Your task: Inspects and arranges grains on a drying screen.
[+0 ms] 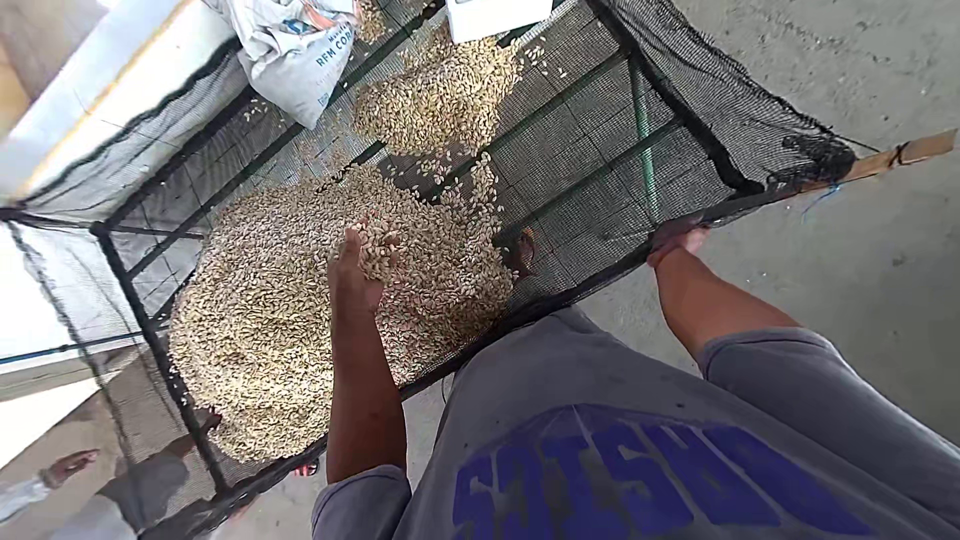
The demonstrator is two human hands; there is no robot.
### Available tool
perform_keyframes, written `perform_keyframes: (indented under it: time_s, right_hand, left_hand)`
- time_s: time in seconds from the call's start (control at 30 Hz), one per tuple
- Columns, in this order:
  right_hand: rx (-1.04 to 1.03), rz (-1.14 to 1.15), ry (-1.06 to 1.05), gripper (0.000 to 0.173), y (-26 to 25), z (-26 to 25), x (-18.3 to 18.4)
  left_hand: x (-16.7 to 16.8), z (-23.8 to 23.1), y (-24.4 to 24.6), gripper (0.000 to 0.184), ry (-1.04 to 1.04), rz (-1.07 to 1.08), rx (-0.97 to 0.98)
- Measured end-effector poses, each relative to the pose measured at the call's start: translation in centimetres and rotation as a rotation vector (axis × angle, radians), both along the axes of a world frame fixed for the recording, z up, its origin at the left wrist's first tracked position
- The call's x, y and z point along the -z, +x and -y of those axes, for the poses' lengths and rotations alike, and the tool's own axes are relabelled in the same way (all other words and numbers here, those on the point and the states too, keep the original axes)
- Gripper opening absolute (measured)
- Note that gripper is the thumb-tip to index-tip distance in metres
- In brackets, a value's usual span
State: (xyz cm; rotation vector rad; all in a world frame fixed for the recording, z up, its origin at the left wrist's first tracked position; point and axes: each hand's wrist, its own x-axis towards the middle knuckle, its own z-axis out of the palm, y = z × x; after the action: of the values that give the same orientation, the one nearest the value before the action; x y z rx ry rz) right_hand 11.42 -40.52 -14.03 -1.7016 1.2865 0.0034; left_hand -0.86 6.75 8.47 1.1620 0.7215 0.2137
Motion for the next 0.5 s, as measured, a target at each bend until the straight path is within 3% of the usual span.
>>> perform_keyframes:
  time_s: [0.13,0.37,0.5]
  right_hand:
    - [0.033,0.018,0.021,0.048,0.1,-0.2,-0.3]
    - [0.024,0.028,0.001,0.048,0.1,0.0,0.2]
    - [-0.081,-0.092,-0.099,0.047,0.2,0.1,0.1]
  left_hand:
    - [-0.4,-1.3,-1.1,0.037,-0.008,0.139,0.088]
    - [-1.6,-2.9,-2.7,0.054,0.041,0.184,-0.009]
    - [-2.0,-3.5,-3.6,0.055,0.053,0.198,-0.032]
